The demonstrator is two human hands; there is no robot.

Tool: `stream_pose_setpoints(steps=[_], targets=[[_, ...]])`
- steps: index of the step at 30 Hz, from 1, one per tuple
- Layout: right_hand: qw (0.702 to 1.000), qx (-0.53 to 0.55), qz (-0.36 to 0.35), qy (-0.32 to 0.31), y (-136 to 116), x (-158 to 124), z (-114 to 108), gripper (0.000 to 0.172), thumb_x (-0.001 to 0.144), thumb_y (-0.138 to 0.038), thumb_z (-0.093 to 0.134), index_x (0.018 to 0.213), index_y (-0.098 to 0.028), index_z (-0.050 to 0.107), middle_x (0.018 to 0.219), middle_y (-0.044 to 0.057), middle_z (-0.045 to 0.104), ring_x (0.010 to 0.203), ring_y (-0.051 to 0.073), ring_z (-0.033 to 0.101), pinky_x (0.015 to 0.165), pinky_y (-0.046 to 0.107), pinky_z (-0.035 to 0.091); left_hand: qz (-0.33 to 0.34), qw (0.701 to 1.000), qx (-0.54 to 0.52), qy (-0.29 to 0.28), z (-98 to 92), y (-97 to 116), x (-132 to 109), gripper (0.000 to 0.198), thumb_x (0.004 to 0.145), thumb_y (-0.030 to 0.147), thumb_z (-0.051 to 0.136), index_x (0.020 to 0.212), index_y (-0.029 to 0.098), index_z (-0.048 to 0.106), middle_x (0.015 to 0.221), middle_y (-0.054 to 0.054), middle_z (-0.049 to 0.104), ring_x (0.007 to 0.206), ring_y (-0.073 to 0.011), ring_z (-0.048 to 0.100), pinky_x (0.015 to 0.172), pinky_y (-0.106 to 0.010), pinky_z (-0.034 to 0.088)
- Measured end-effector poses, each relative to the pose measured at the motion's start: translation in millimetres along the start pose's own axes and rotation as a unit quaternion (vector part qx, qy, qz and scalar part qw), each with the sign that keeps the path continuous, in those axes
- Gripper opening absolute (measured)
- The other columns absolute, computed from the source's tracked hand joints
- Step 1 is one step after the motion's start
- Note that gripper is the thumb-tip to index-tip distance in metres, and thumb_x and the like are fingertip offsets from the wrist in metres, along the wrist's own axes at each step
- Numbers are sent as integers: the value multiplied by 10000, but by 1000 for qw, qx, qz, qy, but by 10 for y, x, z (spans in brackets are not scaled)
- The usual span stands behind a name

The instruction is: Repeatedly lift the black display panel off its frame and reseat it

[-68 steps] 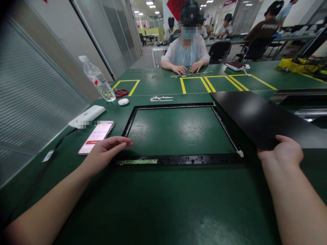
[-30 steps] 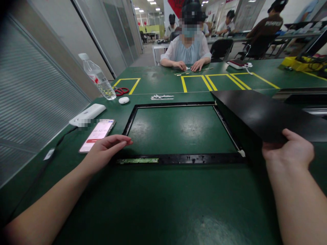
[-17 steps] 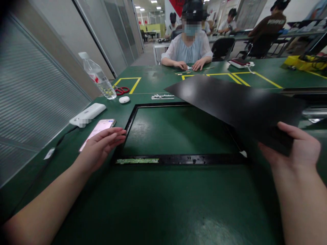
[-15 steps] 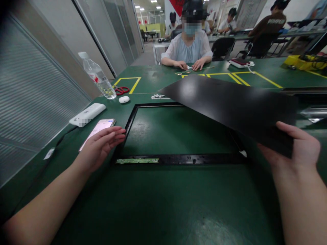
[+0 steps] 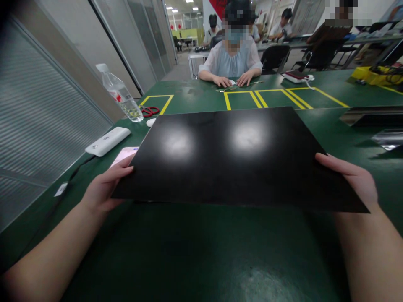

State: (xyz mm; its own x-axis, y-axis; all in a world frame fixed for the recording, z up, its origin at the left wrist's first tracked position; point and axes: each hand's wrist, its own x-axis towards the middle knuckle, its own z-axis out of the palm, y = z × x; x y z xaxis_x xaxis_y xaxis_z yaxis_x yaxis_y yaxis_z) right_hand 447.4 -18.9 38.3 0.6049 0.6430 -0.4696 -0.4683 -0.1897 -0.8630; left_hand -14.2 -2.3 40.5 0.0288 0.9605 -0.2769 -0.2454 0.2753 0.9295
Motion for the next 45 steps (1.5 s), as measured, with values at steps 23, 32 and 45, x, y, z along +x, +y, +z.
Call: stream_pose_setpoints(steps=[23, 32, 45], targets=[[946, -152, -147, -245, 143, 251, -68, 432, 866, -544, 509, 1219, -374, 691, 1127, 96, 800, 1177, 369, 700, 1033, 627, 497, 145, 975, -118, 122, -15, -15, 18, 391, 634, 177, 840, 1021, 182, 786, 996, -37, 831, 865, -207, 745, 803, -276, 629], [953, -167, -148, -203, 214, 242, 9, 445, 834, -557, 535, 1199, -345, 675, 985, 93, 809, 1218, 383, 683, 1089, 656, 444, 102, 982, -101, 126, 60, -79, 32, 516, 546, 174, 933, 1032, 173, 759, 929, -13, 827, 772, -181, 738, 711, -249, 620], [942, -201, -182, -197, 287, 416, -34, 434, 868, -621, 481, 1138, -339, 668, 996, 61, 814, 1427, 311, 538, 1269, 602, 219, 84, 987, -61, 125, -3, -226, 139, 458, 608, 168, 881, 1030, 191, 704, 813, 11, 785, 667, -188, 722, 593, -271, 588]])
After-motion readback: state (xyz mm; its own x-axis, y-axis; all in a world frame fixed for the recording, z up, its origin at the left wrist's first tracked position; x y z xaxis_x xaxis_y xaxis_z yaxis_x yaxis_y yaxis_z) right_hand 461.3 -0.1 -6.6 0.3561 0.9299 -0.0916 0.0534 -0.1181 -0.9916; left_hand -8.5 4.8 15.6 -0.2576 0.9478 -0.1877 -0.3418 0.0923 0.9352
